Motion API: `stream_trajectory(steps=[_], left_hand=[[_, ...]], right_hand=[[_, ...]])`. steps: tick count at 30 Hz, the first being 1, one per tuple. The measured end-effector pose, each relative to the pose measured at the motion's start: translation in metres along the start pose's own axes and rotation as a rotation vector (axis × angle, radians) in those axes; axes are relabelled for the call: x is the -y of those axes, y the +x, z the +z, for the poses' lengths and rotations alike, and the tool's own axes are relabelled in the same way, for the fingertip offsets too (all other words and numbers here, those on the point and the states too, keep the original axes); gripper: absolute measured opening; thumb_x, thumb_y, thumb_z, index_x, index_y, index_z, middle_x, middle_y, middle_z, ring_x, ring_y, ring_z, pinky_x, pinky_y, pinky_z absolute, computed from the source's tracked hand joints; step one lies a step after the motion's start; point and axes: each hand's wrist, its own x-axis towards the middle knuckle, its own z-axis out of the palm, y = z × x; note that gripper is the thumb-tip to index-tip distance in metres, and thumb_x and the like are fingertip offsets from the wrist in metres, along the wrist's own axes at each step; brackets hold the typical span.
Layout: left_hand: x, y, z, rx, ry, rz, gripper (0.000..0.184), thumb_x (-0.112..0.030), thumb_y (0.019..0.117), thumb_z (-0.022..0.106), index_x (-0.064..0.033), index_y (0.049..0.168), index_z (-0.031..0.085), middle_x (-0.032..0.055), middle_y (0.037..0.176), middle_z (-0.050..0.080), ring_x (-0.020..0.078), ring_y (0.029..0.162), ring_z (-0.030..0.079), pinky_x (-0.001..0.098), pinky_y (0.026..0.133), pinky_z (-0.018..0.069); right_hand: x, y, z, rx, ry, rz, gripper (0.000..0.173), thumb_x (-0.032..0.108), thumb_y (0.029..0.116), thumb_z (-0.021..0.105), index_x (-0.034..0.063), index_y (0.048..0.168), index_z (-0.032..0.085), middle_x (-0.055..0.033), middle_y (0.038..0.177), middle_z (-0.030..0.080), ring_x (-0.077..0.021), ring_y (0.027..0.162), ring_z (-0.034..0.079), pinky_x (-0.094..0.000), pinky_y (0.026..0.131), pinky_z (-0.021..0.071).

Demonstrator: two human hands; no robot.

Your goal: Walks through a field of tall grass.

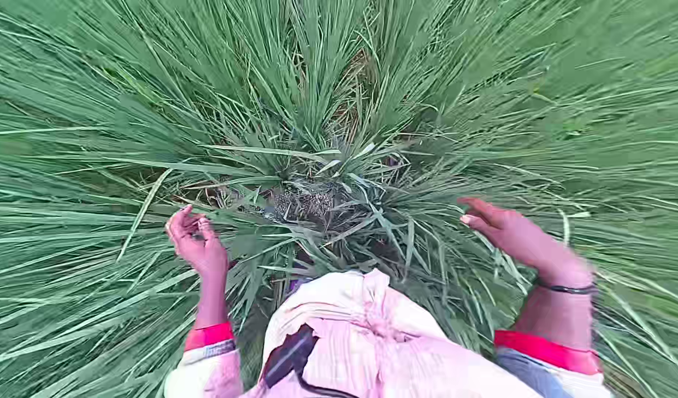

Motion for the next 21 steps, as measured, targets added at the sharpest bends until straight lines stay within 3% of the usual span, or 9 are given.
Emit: stream_trajectory(steps=[3,7,10,16,21], left_hand=[[-0.003,0.042,0.013,0.090,-0.026,-0.026,0.041,-0.004,0.1003,0.046,0.0184,0.135,0.047,0.0364,0.138,0.047,0.0227,0.110,0.062,0.0270,0.095,0.0510],[0.003,0.074,0.024,0.078,-0.072,0.049,0.037,-0.003,0.0984,0.047,0.0200,0.127,0.051,0.0370,0.136,0.051,0.0282,0.118,0.060,0.0306,0.099,0.0499],[0.010,0.085,0.026,0.033,-0.106,0.081,0.034,-0.002,0.0983,0.047,0.0219,0.122,0.053,0.0362,0.132,0.053,0.0248,0.116,0.060,0.0273,0.098,0.0499],[0.002,0.111,0.034,0.022,-0.107,0.049,0.034,0.000,0.0985,0.047,0.0214,0.124,0.054,0.0382,0.136,0.049,0.0258,0.118,0.059,0.0270,0.098,0.0501],[-0.017,0.135,0.056,0.074,-0.075,0.128,0.032,0.000,0.0986,0.047,0.0211,0.122,0.055,0.0374,0.133,0.050,0.0230,0.114,0.060,0.0246,0.095,0.0508]], right_hand=[[0.022,0.011,-0.013,-0.011,0.023,0.059,0.041,0.023,0.1093,0.049,0.0052,0.146,0.053,-0.0283,0.115,0.068,-0.0453,0.103,0.065,-0.0670,0.092,0.0458],[0.035,0.018,-0.028,-0.041,0.014,0.087,0.041,0.020,0.1080,0.053,0.0048,0.146,0.053,-0.0296,0.115,0.068,-0.0475,0.105,0.065,-0.0687,0.094,0.0449],[0.042,0.025,-0.038,-0.100,0.000,0.042,0.038,0.017,0.1068,0.055,0.0025,0.142,0.056,-0.0293,0.107,0.069,-0.0472,0.097,0.067,-0.0681,0.087,0.0470],[0.042,0.041,-0.042,-0.105,0.046,0.068,0.042,0.019,0.1078,0.054,0.0024,0.146,0.053,-0.0297,0.110,0.068,-0.0460,0.100,0.066,-0.0670,0.091,0.0464],[0.024,0.056,-0.041,-0.053,0.117,0.087,0.040,0.020,0.1085,0.052,0.0018,0.143,0.054,-0.0278,0.103,0.067,-0.0433,0.093,0.065,-0.0641,0.087,0.0475]])
